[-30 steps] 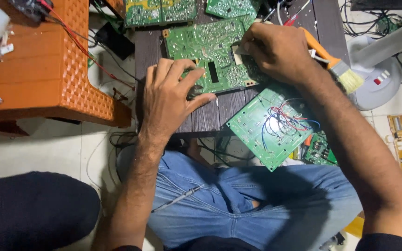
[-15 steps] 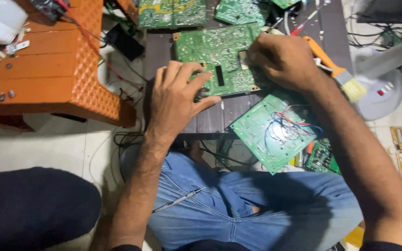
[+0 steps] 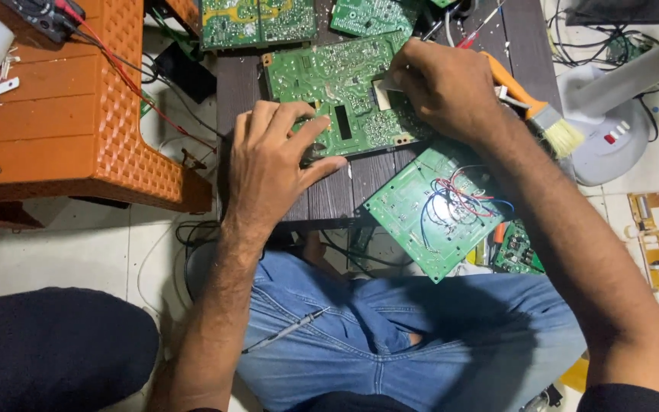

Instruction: Testing and repairing electronic circuit boards using a multimeter and soldering iron.

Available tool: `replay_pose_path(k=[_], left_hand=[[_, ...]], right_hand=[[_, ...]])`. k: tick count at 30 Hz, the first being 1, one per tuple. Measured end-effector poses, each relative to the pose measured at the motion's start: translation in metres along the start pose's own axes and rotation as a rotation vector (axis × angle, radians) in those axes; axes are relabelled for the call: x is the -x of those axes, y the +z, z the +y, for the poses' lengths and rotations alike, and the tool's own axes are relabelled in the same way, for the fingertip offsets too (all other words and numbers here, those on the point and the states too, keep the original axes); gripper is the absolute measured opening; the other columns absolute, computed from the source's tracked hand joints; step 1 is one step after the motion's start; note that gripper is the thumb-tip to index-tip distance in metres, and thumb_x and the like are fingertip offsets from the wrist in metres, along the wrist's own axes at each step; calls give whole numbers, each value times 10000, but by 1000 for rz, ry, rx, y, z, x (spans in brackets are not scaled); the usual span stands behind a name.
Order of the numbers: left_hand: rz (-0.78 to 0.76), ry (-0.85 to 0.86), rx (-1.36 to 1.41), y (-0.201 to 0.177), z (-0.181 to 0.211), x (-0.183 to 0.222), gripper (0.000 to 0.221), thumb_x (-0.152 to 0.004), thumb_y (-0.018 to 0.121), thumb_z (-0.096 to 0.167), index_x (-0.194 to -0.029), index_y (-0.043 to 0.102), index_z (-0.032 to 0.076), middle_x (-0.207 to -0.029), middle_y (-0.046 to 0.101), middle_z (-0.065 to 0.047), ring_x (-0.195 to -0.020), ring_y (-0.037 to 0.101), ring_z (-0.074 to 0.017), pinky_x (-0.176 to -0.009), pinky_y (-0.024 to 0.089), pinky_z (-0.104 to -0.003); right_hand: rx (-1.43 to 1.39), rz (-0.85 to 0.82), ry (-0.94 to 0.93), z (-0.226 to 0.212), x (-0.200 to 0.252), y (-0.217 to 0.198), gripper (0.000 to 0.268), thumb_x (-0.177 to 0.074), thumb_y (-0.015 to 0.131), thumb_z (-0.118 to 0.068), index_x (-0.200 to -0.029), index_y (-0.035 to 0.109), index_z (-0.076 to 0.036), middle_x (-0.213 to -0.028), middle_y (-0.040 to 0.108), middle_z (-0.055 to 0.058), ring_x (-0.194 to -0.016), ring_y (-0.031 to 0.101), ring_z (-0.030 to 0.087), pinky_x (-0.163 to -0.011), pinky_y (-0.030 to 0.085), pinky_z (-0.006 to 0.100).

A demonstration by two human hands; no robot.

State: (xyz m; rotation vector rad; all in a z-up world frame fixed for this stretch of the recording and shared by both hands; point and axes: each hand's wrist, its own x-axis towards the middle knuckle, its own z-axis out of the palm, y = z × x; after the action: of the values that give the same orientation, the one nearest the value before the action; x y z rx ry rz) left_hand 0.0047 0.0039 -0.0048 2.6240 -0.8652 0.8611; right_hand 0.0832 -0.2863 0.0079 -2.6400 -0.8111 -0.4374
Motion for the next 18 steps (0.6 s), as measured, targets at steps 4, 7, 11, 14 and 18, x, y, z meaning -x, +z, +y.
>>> replay_pose_path(k=[4, 7, 11, 14, 18], left_hand=[[8, 3, 23, 0, 1, 0, 575, -946, 664, 671, -1190, 733, 155, -1201, 640, -46, -1044, 547, -271, -840, 448, -424], [-2, -5, 13, 1, -2, 0, 592, -933, 664, 689, -1194, 732, 163, -1208, 644, -47, -1047, 552, -266, -840, 449, -424], [-1, -5, 13, 0, -1, 0, 594, -925, 657, 700, -1178, 734, 168, -1204, 652, -51, -1055, 556, -271, -829, 449, -430], [44, 21, 13, -6, 3, -3, 570, -963, 593, 681, -1140, 734, 157, -1183, 659, -54, -1035, 562, -273, -802, 443, -419], [68, 34, 54, -13, 8, -8, 471, -1042, 522, 560, -1157, 715, 146, -1188, 640, -55, -996, 547, -278, -800, 434, -417]], right_hand=[[-26, -32, -13, -1, 2, -1, 33, -1055, 676, -141, -1058, 708, -133, -972, 763, -2, -838, 714, 180, -675, 514, 379], [-57, -52, -13, -4, -2, -4, 36, -1051, 674, -130, -1058, 708, -139, -982, 774, -13, -860, 729, 172, -680, 527, 374], [-177, -162, -8, -3, -1, -14, 97, -1035, 659, -182, -1067, 725, -118, -998, 757, 22, -922, 701, 209, -853, 525, 439], [-624, -25, 59, -6, 1, -29, 59, -1091, 565, -27, -1090, 622, -15, -1002, 620, 79, -925, 595, 173, -824, 506, 301], [-714, 278, 176, 31, -1, -39, 93, -1136, 594, -114, -1149, 649, -41, -1048, 675, 72, -930, 634, 157, -837, 506, 285]])
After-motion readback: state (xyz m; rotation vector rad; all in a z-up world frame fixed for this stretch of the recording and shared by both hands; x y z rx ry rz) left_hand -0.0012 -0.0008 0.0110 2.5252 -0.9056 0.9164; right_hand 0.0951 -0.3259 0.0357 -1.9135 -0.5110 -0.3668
